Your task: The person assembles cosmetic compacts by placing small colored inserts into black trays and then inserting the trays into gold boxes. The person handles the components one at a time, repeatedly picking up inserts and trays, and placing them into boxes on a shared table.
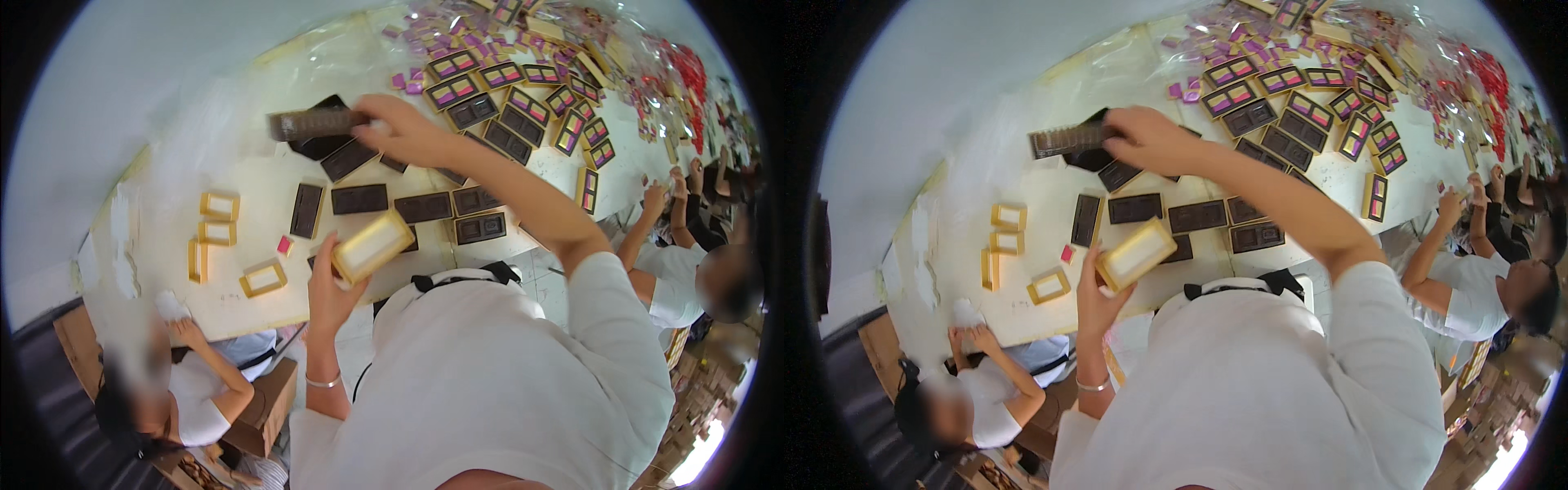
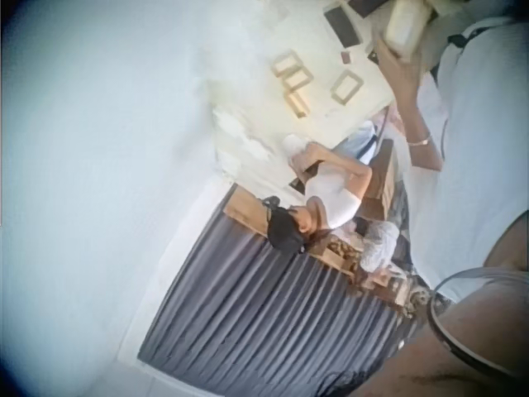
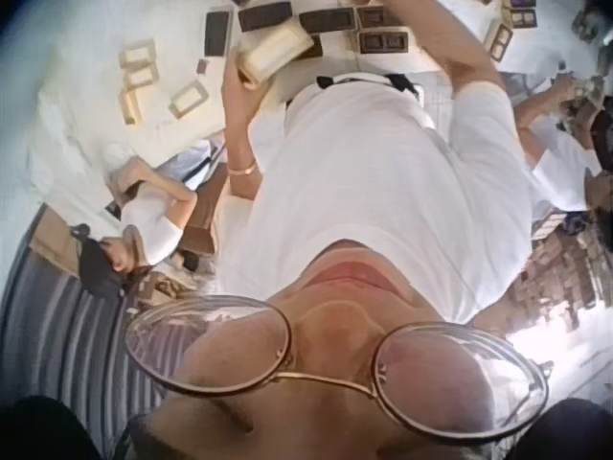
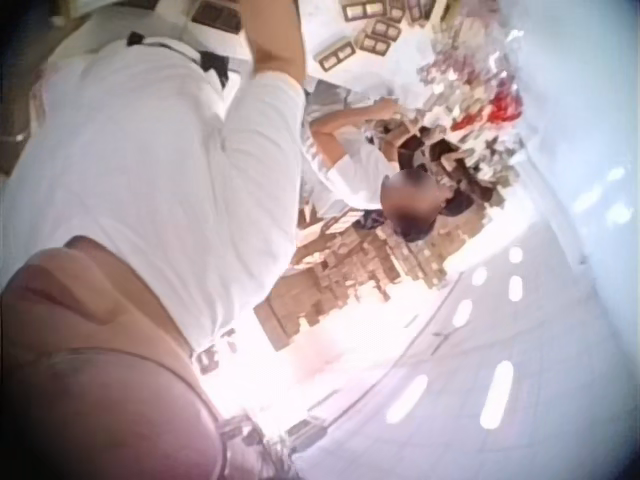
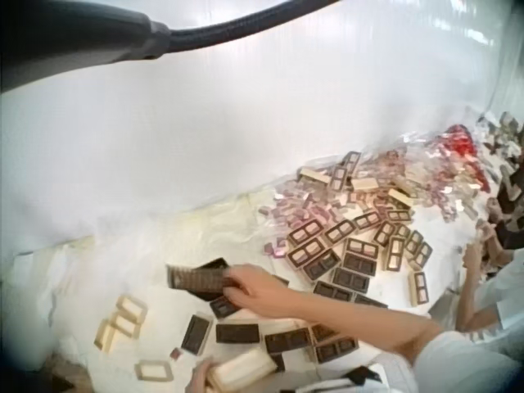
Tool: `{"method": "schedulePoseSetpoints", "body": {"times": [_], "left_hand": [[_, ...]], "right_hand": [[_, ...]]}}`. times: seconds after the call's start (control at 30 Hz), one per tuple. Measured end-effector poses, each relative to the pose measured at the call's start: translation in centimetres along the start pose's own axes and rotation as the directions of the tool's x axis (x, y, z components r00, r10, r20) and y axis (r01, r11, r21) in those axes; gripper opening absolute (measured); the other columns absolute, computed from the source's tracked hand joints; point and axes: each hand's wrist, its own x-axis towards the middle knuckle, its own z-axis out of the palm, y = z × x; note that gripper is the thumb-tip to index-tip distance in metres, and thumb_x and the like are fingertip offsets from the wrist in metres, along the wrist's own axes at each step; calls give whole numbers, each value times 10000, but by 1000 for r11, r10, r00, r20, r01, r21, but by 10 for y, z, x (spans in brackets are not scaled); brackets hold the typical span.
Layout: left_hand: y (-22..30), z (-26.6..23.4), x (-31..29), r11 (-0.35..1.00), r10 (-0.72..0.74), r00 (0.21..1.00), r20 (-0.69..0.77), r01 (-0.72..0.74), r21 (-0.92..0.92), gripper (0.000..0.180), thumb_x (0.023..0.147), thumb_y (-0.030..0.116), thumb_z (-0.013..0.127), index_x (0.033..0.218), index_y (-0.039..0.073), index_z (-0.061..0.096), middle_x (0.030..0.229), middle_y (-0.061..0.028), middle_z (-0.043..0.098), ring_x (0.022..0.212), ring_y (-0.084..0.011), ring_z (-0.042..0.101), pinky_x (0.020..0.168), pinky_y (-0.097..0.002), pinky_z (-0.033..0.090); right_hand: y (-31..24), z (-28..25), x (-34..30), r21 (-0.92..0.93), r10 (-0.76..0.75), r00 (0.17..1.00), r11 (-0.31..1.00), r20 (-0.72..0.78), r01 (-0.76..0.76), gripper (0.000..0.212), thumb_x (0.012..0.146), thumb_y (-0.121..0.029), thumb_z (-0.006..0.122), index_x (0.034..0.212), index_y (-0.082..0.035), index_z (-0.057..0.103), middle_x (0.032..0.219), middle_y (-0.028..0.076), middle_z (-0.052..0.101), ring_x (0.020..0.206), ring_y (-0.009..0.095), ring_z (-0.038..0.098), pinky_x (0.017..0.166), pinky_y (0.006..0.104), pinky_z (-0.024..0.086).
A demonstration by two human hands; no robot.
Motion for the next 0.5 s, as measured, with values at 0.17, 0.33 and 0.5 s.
{"method": "schedulePoseSetpoints", "body": {"times": [0.17, 0.33, 0.5], "left_hand": [[39, -4, 32, 983, 179, 983, 29, -180, 31, 792, 644, -10, 728, 1330, 81, 344, 1133, -126, 530, 984, -234, 567, 813, -307, 477], [66, 8, 37, 970, 236, 949, 210, -217, -111, 767, 640, -25, 724, 1314, 111, 384, 1181, -98, 496, 1027, -217, 552, 830, -308, 480], [73, 23, 39, 952, 202, 942, 269, -124, -279, 711, 629, -42, 730, 1263, 73, 430, 1160, -72, 490, 1037, -175, 541, 844, -285, 485]], "right_hand": [[-46, -63, -83, 252, 555, 677, 652, 484, -715, 375, 890, -389, 509, 789, -27, 494, 674, 0, 429, 615, 61, 458, 432, 220, 384], [-55, -81, -108, 62, 683, 503, 561, 530, -826, 432, 860, -427, 543, 769, -5, 529, 626, -2, 429, 445, 87, 431, 375, 222, 405], [-58, -62, -122, -24, 714, 610, 656, 343, -754, 443, 871, -437, 518, 829, 4, 530, 592, 72, 465, 530, 194, 512, 483, 345, 442]]}}
